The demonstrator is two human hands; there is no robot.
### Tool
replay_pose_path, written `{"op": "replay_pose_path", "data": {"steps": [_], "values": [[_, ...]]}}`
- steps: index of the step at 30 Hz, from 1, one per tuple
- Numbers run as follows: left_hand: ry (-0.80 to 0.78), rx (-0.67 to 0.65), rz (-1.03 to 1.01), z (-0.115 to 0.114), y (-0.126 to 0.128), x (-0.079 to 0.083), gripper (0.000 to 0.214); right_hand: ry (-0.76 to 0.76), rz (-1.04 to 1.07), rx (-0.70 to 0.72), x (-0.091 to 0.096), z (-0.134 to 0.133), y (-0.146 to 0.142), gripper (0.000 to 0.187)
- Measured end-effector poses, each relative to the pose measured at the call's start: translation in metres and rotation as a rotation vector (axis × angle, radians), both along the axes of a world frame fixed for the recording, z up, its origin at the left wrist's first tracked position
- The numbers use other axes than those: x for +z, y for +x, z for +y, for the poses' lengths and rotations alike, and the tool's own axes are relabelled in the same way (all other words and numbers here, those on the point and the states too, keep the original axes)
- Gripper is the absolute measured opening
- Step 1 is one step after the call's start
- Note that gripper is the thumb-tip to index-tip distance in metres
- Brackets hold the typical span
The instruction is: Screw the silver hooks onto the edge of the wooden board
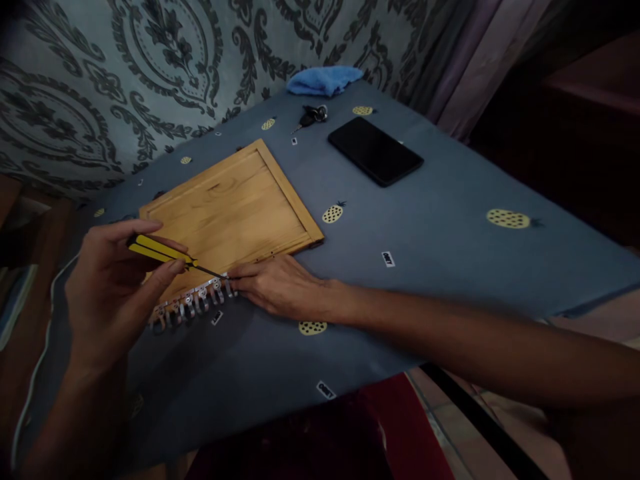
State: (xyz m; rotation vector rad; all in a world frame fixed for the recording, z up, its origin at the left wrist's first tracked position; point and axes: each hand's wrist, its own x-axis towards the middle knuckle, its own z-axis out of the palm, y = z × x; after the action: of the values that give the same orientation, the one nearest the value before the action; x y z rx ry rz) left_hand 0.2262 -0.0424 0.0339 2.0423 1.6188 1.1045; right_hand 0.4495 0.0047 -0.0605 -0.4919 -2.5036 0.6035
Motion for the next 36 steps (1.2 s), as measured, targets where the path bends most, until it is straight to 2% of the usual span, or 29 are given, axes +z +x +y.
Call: {"op": "replay_pose_path", "data": {"steps": [9,20,24,27,32,36], "values": [[-0.005,0.000,0.035,-0.0004,0.0010,-0.0028,0.038,0.014,-0.017,-0.014,-0.0015,0.0003,-0.0007,0.029],[0.100,-0.070,0.146,0.0005,0.0014,-0.0009,0.040,0.025,-0.006,-0.011,-0.0032,0.0001,-0.0010,0.030],[0.147,-0.056,0.184,0.0010,0.0032,-0.0012,0.038,0.032,0.026,-0.012,-0.0054,0.0004,-0.0015,0.030],[0.176,-0.052,0.167,-0.0001,0.0041,-0.0025,0.034,0.019,0.032,-0.012,-0.0065,0.0006,-0.0020,0.029],[0.111,-0.035,0.063,-0.0010,0.0011,-0.0031,0.039,-0.010,0.006,-0.014,-0.0064,0.0004,-0.0021,0.030],[0.111,-0.026,0.087,0.0003,0.0012,-0.0016,0.037,-0.014,0.004,-0.020,-0.0059,0.0008,-0.0019,0.030]]}}
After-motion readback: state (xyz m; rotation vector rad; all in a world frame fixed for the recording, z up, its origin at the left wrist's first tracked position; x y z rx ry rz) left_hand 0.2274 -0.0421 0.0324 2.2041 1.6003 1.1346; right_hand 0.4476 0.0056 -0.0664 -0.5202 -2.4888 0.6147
